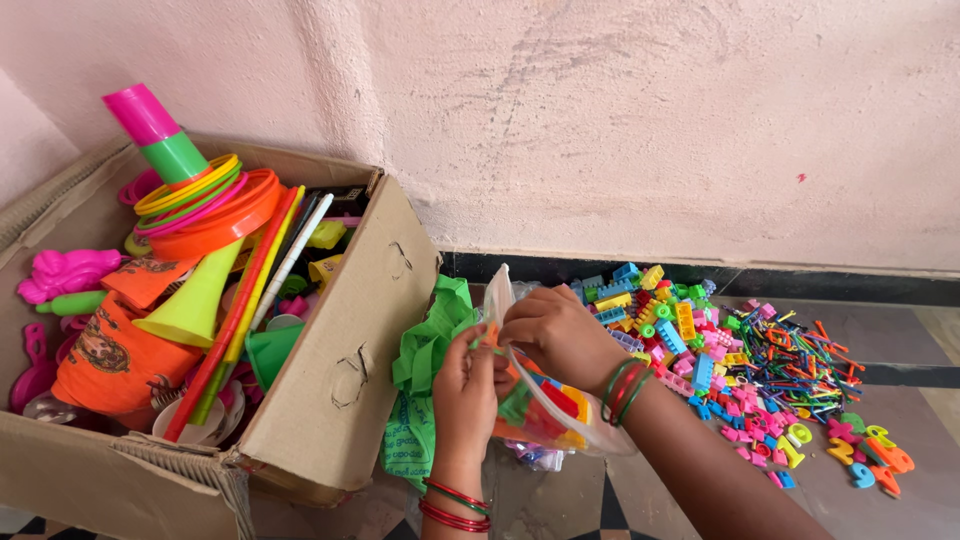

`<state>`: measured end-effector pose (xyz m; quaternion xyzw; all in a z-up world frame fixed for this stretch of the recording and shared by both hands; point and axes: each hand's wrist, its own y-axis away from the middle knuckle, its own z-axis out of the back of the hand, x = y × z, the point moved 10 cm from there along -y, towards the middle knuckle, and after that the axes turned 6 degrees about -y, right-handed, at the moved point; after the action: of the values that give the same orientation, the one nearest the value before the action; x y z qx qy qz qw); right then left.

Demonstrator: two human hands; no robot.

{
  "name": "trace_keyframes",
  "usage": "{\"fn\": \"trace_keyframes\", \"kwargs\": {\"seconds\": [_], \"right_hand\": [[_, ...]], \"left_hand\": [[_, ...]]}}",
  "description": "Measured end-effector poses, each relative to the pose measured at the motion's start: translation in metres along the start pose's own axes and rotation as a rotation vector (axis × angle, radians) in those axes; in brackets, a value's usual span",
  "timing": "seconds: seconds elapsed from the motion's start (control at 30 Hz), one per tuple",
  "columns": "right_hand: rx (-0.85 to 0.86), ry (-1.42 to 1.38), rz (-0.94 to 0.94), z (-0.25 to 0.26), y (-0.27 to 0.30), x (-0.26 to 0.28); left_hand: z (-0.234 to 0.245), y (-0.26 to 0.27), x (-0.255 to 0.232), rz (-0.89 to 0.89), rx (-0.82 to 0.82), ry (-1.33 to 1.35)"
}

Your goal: The person sorts colorful plastic building blocks and toy pieces from a pile on the floor into a clear plastic bag. They pick up individual pieces and small clusters, placing them into the bag while occasionally adjusting the bag's position.

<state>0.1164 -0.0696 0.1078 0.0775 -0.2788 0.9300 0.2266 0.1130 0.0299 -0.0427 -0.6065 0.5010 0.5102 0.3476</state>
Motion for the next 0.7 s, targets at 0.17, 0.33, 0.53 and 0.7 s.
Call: {"fn": "trace_keyframes", "kwargs": {"seconds": [0.17, 0.33, 0.53, 0.7], "right_hand": [[-0.056, -0.148, 0.046, 0.012, -0.001, 0.008], [-0.022, -0.151, 0.049, 0.011, 0.0, 0.023], [0.0, -0.128, 0.03, 0.014, 0.012, 0.042], [-0.019, -0.123, 0.06, 0.023, 0.022, 0.059]], "left_hand": [[0.004, 0.006, 0.004, 0.098, -0.052, 0.054], [0.001, 0.008, 0.003, 0.102, -0.015, 0.034], [-0.001, 0.004, -0.019, -0.133, 0.025, -0.04], [0.005, 0.01, -0.031, -0.156, -0.108, -0.265]]}}
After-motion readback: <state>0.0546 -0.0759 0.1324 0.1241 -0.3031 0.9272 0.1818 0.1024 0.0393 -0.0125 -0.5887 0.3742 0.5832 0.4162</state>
